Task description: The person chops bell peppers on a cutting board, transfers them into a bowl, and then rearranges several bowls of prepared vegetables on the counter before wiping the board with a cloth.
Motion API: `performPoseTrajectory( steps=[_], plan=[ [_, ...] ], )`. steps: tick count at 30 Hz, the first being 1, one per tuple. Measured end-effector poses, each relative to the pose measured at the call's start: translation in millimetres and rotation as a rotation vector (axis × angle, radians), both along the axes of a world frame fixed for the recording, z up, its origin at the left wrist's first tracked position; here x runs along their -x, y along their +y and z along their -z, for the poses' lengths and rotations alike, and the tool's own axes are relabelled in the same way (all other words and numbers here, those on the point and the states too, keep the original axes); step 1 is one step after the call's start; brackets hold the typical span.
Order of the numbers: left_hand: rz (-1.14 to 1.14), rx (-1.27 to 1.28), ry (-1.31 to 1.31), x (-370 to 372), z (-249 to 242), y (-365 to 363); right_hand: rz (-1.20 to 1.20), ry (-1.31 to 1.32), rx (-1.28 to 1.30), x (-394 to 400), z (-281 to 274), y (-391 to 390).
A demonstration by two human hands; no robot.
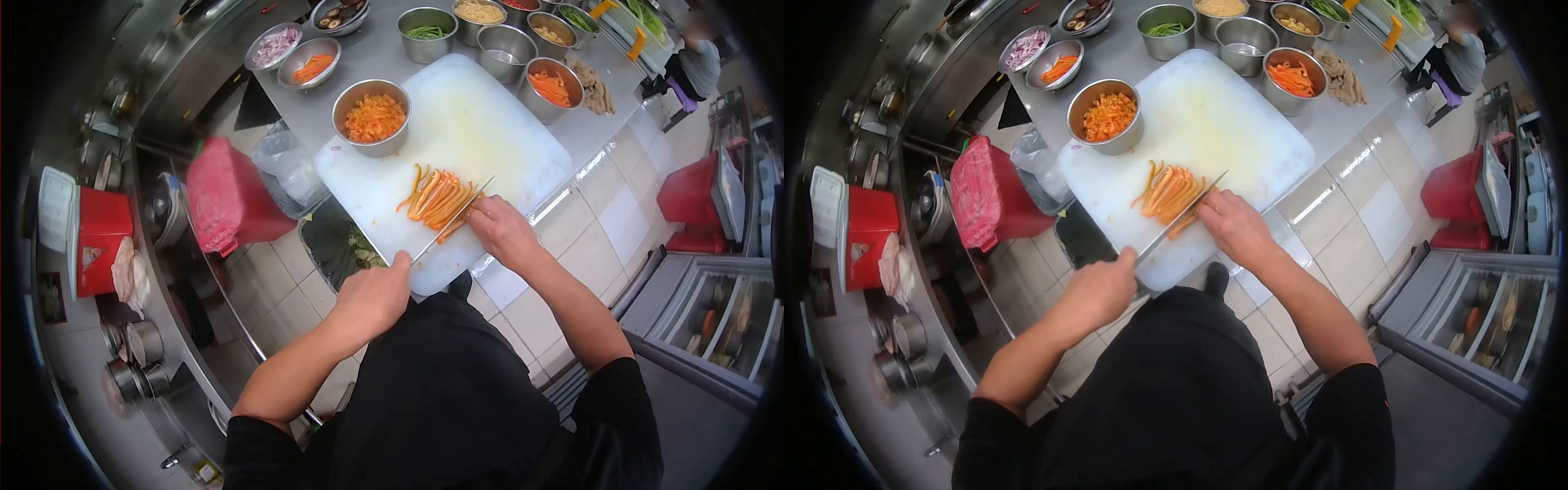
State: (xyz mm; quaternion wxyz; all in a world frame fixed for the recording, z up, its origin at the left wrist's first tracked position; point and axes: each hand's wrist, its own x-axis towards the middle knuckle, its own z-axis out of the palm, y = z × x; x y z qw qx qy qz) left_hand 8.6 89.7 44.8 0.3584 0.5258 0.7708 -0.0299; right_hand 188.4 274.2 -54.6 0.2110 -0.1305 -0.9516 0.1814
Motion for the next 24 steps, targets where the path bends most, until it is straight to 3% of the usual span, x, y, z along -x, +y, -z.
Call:
performPoseTrajectory(
  steps=[2, 5, 11, 17, 24],
  plan=[
    [-0.019, -0.026, -0.023, 1.1, 27.0, -9.6, 0.003, -0.002, 0.003, -2.3, 2.3, -1.4],
    [-0.015, -0.01, 0.005, 1.2, 29.4, 6.4, 0.003, 0.009, -0.002, -0.6, -1.7, -1.6],
    [-0.023, 0.086, -0.001, 3.4, -3.2, -0.1, 0.007, 0.014, -0.022, -1.7, -0.3, -1.5],
    [-0.034, 0.074, -0.087, 21.9, 36.8, 9.6, -0.016, 0.019, -0.021, -1.4, 3.8, -2.3],
    [-0.124, -0.061, -0.079, 14.1, -3.2, -10.9, 0.006, 0.025, 0.004, 3.5, 1.1, -5.1]
  ],
)
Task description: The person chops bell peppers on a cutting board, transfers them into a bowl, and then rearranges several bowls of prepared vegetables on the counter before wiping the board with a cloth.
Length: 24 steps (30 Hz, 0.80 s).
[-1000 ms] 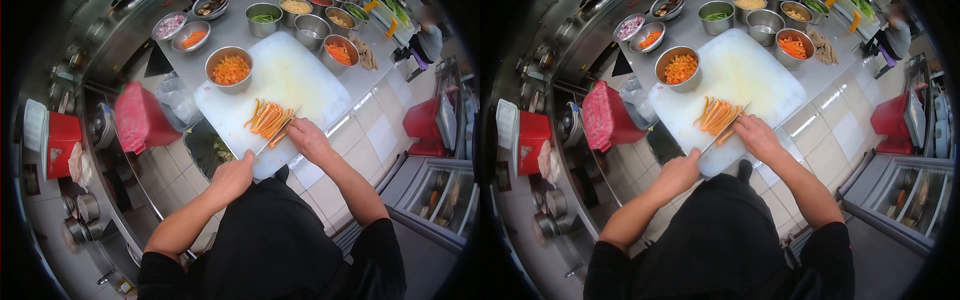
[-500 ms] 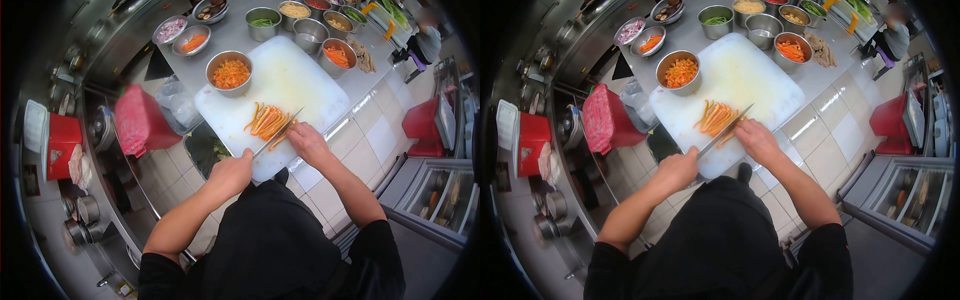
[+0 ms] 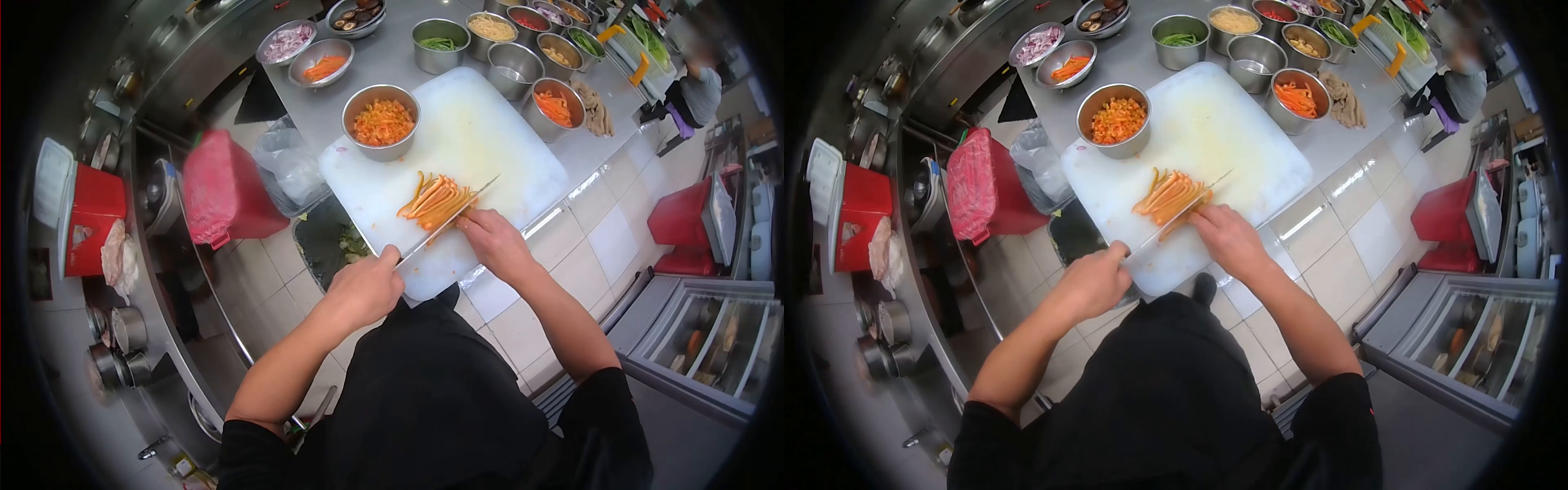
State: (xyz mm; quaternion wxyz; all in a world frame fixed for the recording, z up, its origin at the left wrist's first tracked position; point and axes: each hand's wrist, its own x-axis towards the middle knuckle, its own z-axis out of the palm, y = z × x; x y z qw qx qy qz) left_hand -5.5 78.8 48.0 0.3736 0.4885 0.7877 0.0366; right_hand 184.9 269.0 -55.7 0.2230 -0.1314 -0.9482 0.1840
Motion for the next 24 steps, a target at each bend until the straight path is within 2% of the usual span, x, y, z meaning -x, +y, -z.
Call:
performPoseTrajectory(
  steps=[2, 6, 12, 18, 21, 24],
  plan=[
    [-0.053, -0.14, 0.023, -2.9, 7.1, -11.9, 0.021, 0.063, 0.005, -10.3, -16.8, -4.4],
    [-0.135, -0.187, 0.023, -7.3, 19.3, -18.5, -0.083, 0.131, -0.067, -12.3, -40.6, -5.1],
    [-0.135, -0.209, 0.157, -12.3, 23.7, -22.8, -0.268, -0.056, -0.041, 10.3, -41.9, 2.6],
    [-0.105, -0.228, 0.169, -15.7, 10.5, -37.4, -0.307, -0.276, -0.015, 28.5, -42.6, 16.2],
    [-0.16, -0.23, 0.132, -18.0, -6.0, -54.7, -0.359, -0.221, -0.029, 31.7, -55.1, 28.2],
    [-0.254, -0.273, 0.057, -14.9, -11.0, -89.8, -0.245, -0.066, 0.017, 24.4, -64.2, 45.4]
  ],
)
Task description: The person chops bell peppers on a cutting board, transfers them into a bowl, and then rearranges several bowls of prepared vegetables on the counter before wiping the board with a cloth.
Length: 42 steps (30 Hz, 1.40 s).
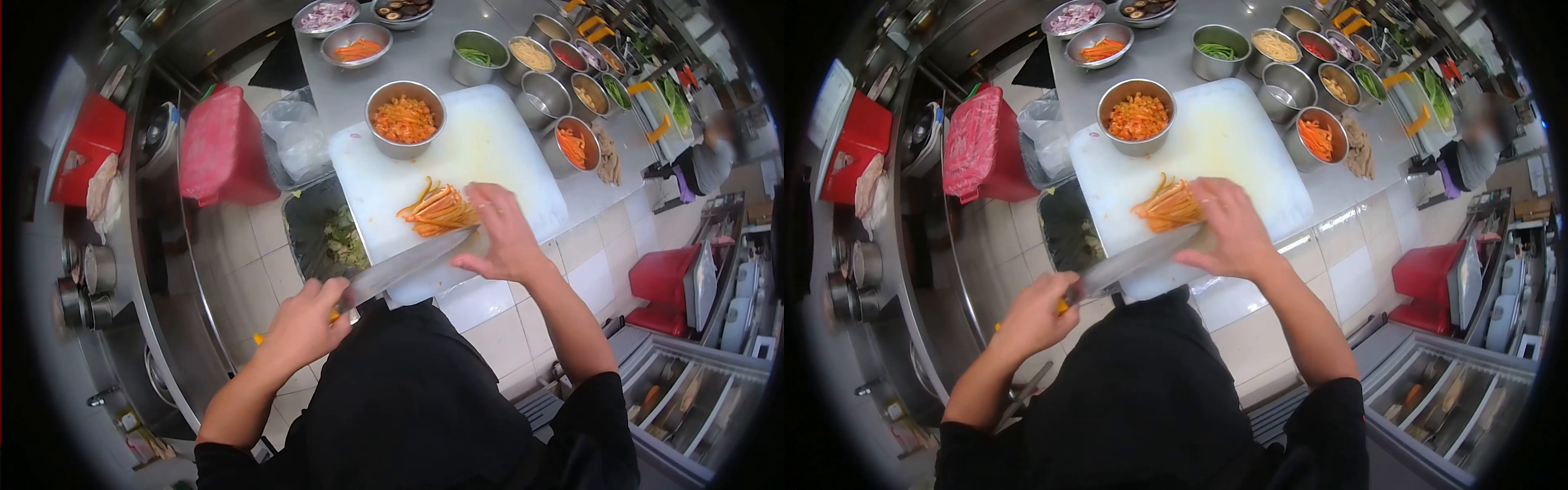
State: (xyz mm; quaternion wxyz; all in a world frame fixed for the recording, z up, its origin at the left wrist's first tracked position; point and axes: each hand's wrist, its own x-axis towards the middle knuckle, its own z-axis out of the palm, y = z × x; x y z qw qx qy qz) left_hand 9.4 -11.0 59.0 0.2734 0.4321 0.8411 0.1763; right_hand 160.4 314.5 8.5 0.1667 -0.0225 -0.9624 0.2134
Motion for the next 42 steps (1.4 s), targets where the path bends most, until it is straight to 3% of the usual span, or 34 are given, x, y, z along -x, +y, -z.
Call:
performPoseTrajectory(
  steps=[3, 9, 12, 15, 19, 22, 25, 28, 31, 34, 42],
  plan=[
    [-0.144, -0.059, -0.106, -0.5, 1.0, -22.8, -0.019, -0.045, -0.108, -1.9, 19.3, 16.3],
    [-0.428, 0.101, -0.283, -3.2, 13.1, -15.6, -0.406, -0.086, -0.233, 59.5, 42.7, 25.1],
    [-0.375, 0.096, -0.234, -2.2, 24.9, -3.1, -0.245, -0.108, -0.168, 62.2, 62.0, 24.6],
    [-0.281, 0.01, -0.112, 1.0, 39.2, 8.3, 0.29, -0.192, -0.159, 55.7, 69.1, -20.2],
    [-0.179, 0.063, -0.017, 10.2, 33.3, 36.6, 0.639, -0.313, -0.066, 68.3, 59.9, -65.1],
    [-0.116, 0.003, -0.016, 17.5, 35.7, 36.1, 0.617, -0.391, -0.062, 65.5, 40.8, -65.7],
    [-0.123, -0.067, 0.011, 27.5, 41.5, 38.3, 0.516, -0.178, -0.197, 58.9, 46.2, -54.2],
    [-0.06, 0.076, -0.029, 29.6, 31.5, 51.1, 0.395, -0.317, 0.001, 65.3, 50.3, -39.5],
    [-0.033, 0.119, 0.013, 27.4, 29.9, 50.8, 0.372, -0.234, -0.006, 60.5, 53.6, -38.5],
    [-0.035, 0.168, 0.058, 26.8, 38.2, 54.8, 0.28, 0.07, 0.076, 62.2, 61.8, -37.6],
    [0.014, 0.214, 0.13, 16.7, 31.6, 63.0, 0.212, 0.199, 0.069, 69.4, 79.4, -36.6]
  ],
)
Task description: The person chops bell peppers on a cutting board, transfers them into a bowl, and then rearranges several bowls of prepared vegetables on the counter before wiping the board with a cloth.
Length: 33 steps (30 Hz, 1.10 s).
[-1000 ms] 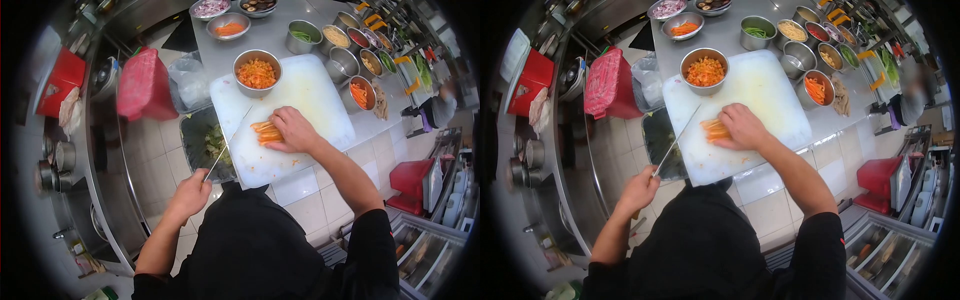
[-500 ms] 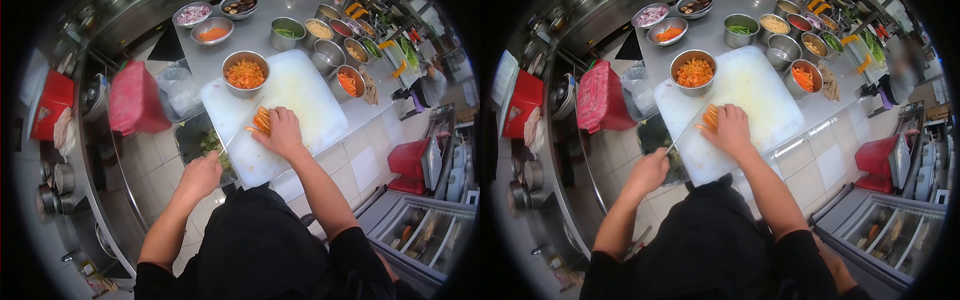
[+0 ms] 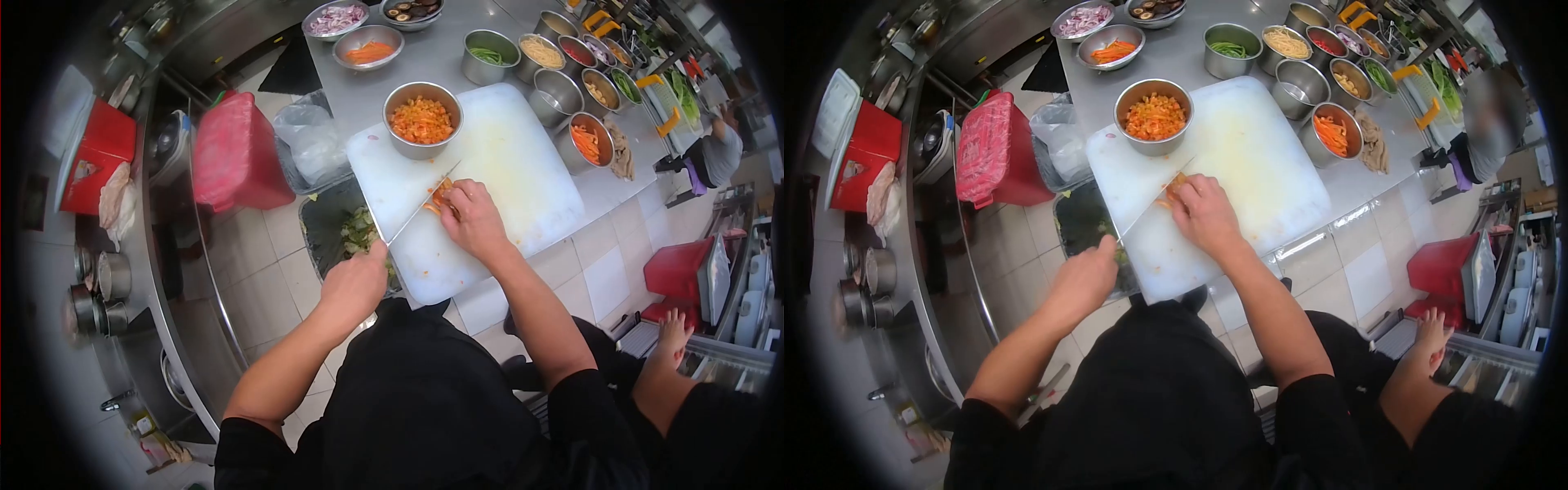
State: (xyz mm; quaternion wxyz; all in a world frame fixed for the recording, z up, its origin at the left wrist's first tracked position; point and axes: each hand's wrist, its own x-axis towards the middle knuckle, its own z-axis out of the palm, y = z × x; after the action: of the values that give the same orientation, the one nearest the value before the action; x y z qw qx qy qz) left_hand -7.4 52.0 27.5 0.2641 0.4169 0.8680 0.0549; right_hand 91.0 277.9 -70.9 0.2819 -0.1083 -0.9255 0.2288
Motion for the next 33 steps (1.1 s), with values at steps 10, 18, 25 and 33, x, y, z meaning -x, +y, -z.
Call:
performPoseTrajectory(
  steps=[10, 18, 25, 33],
  plan=[
    [0.042, 0.061, -0.014, -4.3, -13.1, 11.2, -0.024, -0.004, -0.024, 0.7, -2.8, 2.7],
    [0.026, 0.108, -0.058, -1.3, -6.9, 15.3, -0.025, -0.034, 0.016, -0.8, -2.6, 4.6],
    [-0.011, 0.133, -0.071, -1.3, -27.9, 23.3, 0.016, 0.024, 0.013, -8.3, -4.4, -0.2],
    [0.003, 0.205, -0.091, -6.0, -23.1, 26.1, 0.0, 0.027, 0.025, -5.4, 3.6, 3.3]
  ],
)
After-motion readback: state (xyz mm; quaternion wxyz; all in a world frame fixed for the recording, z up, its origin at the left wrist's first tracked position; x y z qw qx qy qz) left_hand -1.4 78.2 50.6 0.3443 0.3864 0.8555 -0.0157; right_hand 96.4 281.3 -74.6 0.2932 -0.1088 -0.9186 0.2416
